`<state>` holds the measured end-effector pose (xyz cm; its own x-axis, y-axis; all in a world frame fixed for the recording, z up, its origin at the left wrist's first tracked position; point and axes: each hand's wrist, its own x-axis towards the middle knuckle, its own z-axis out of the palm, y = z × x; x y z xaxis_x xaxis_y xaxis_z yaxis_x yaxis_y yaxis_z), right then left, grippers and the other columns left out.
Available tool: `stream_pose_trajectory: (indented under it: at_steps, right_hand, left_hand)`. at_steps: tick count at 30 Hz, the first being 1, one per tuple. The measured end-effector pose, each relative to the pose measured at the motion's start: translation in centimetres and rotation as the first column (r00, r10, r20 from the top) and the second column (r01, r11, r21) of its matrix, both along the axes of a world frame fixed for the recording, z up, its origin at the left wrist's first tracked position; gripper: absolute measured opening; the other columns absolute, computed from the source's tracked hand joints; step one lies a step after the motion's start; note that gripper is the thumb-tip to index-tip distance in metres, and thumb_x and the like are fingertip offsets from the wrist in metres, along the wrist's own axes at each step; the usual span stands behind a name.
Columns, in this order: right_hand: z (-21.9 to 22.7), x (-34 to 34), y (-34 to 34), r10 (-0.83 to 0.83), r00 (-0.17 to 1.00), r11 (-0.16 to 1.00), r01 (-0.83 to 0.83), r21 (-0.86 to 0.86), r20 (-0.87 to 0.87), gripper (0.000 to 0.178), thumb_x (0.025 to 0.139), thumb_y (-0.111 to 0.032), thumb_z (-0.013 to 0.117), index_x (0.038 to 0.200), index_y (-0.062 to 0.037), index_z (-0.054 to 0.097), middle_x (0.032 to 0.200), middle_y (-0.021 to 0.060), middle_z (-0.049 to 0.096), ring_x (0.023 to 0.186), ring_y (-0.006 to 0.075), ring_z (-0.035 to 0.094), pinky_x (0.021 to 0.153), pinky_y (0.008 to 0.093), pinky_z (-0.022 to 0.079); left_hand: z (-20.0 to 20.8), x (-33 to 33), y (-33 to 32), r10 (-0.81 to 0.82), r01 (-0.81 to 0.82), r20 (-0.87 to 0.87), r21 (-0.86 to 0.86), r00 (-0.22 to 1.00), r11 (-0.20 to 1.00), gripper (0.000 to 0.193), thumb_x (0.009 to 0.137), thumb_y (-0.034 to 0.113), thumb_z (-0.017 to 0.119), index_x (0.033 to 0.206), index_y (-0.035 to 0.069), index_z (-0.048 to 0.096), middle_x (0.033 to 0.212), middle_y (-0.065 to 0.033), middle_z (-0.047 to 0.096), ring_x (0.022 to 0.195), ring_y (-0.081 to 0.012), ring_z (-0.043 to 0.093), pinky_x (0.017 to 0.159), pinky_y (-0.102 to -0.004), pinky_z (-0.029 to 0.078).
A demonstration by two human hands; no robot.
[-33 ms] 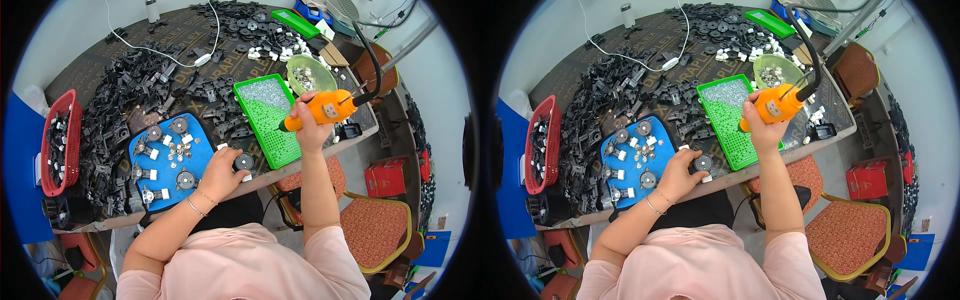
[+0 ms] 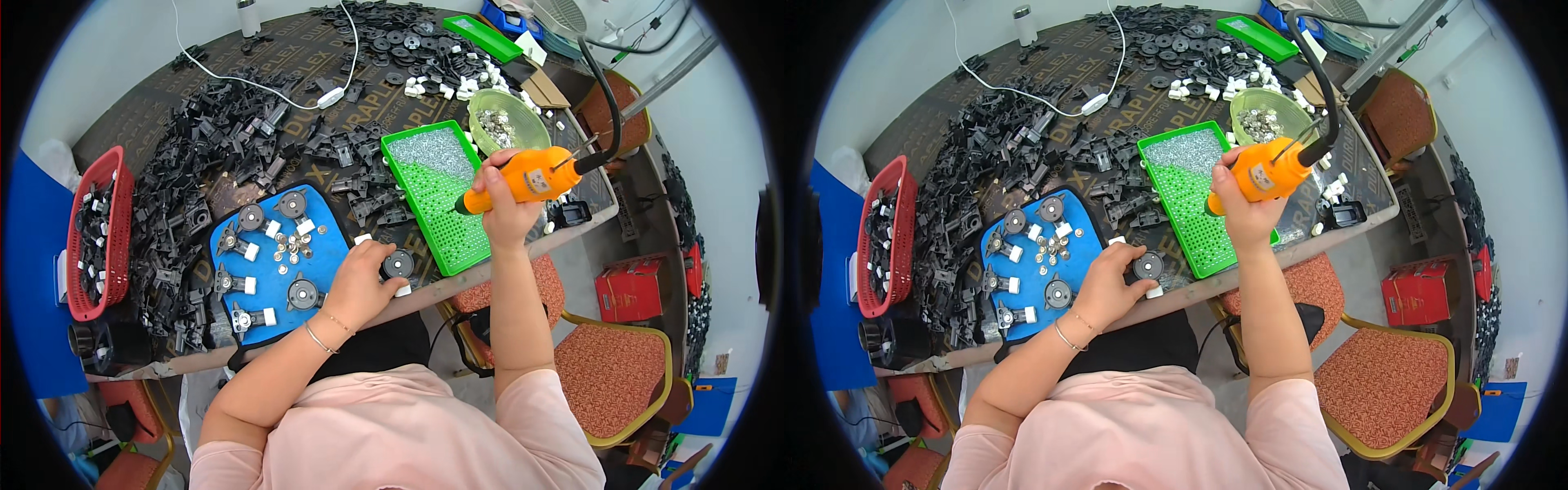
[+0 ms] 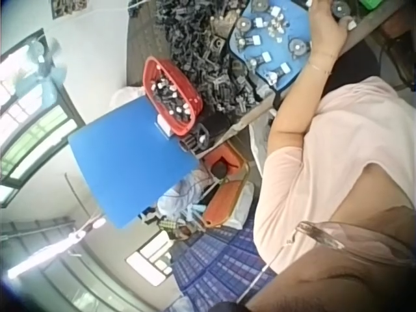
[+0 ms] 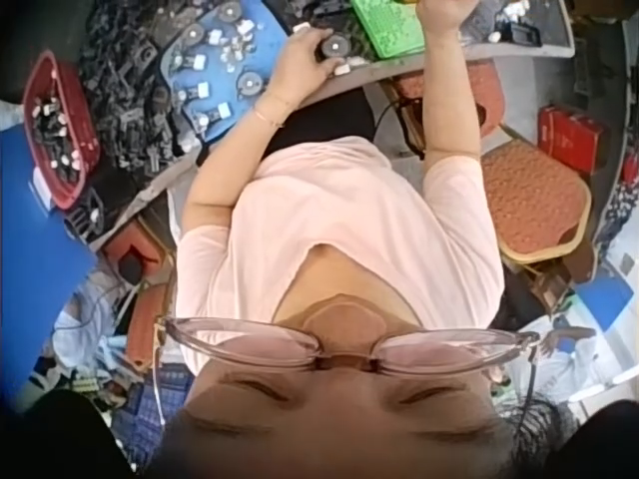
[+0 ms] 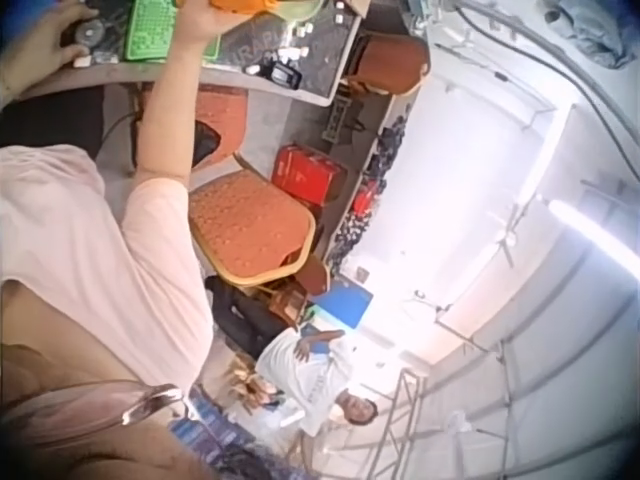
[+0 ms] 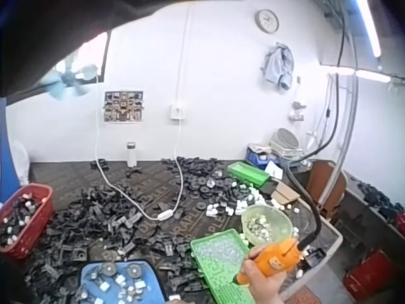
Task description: Assembling small electronic components using an electric screwdriver at a workbench.
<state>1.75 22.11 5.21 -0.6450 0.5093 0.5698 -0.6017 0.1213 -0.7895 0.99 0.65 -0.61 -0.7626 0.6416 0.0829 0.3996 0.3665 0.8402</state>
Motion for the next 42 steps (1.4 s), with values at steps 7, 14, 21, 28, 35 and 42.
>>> stream_pose_trajectory:
  at_steps: [7, 14, 21, 28, 35, 42]
  right_hand:
    - [0.1, 0.0, -0.1, 0.007, 0.999, 1.000, -0.008, 0.014, 0.041, 0.017, 0.083, 0.004, 0.059, 0.097, -0.0016, 0.051, 0.077, 0.0084, 0.056, 0.062, 0.0156, 0.056, 0.058, 0.0279, 0.047]
    - [-0.2, -0.1, -0.4, 0.026, 0.998, 1.000, -0.026, 0.004, 0.052, 0.017, 0.084, 0.003, 0.059, 0.098, -0.0019, 0.051, 0.077, 0.0076, 0.055, 0.062, 0.0158, 0.055, 0.059, 0.0284, 0.047]
    - [0.7, 0.8, 1.0, 0.067, 0.998, 0.995, -0.067, -0.072, -0.005, 0.018, 0.086, 0.000, 0.056, 0.102, -0.0045, 0.051, 0.091, 0.0076, 0.055, 0.069, 0.0171, 0.054, 0.062, 0.0301, 0.045]
    - [4.7, 1.4, -5.8, 0.405, 0.909, 0.903, -0.415, -0.113, -0.103, 0.025, 0.084, -0.019, 0.061, 0.099, -0.0037, 0.050, 0.091, 0.0096, 0.049, 0.069, 0.0172, 0.054, 0.060, 0.0312, 0.046]
    - [3.4, 0.8, -12.5, 0.587, 0.809, 0.809, -0.587, 0.016, 0.001, 0.022, 0.081, -0.007, 0.064, 0.096, 0.0000, 0.049, 0.089, 0.0125, 0.050, 0.062, 0.0175, 0.054, 0.059, 0.0306, 0.050]
    - [2.6, 0.3, -13.1, 0.533, 0.841, 0.844, -0.536, 0.011, 0.090, 0.022, 0.074, 0.003, 0.068, 0.093, -0.0018, 0.057, 0.087, 0.0096, 0.057, 0.077, 0.0160, 0.055, 0.067, 0.0275, 0.047]
  left_hand:
    - [-0.1, 0.0, 0.0, -0.005, 0.006, -0.036, 0.012, 0.999, 1.000, 0.048, 0.067, 0.013, 0.077, 0.109, -0.004, 0.061, 0.101, -0.0166, 0.060, 0.100, -0.0349, 0.055, 0.090, -0.0390, 0.045]
    - [-0.4, 0.3, -0.4, 0.001, -0.001, -0.130, -0.001, 0.991, 1.000, 0.053, 0.067, 0.013, 0.077, 0.114, -0.003, 0.058, 0.106, -0.0171, 0.059, 0.103, -0.0353, 0.053, 0.091, -0.0394, 0.045]
    - [4.8, 1.4, -4.9, -0.109, 0.064, -0.344, -0.139, 0.933, 0.988, 0.067, 0.063, 0.015, 0.080, 0.122, 0.001, 0.052, 0.120, -0.0169, 0.052, 0.110, -0.0343, 0.049, 0.094, -0.0406, 0.042]
    - [3.7, -1.8, -12.7, -0.144, 0.063, -0.262, -0.295, 0.954, 0.953, 0.059, 0.057, 0.010, 0.083, 0.112, 0.007, 0.060, 0.123, -0.0118, 0.055, 0.113, -0.0335, 0.049, 0.095, -0.0414, 0.042]
    - [2.5, -1.7, -9.8, -0.020, -0.016, -0.210, -0.168, 0.978, 0.986, 0.048, 0.060, 0.011, 0.082, 0.102, 0.005, 0.060, 0.111, -0.0129, 0.061, 0.105, -0.0340, 0.055, 0.091, -0.0392, 0.045]
    - [1.1, -1.3, -8.3, 0.044, -0.068, -0.175, -0.131, 0.984, 0.989, 0.046, 0.061, 0.016, 0.083, 0.100, 0.005, 0.060, 0.094, -0.0122, 0.060, 0.094, -0.0342, 0.056, 0.082, -0.0397, 0.047]
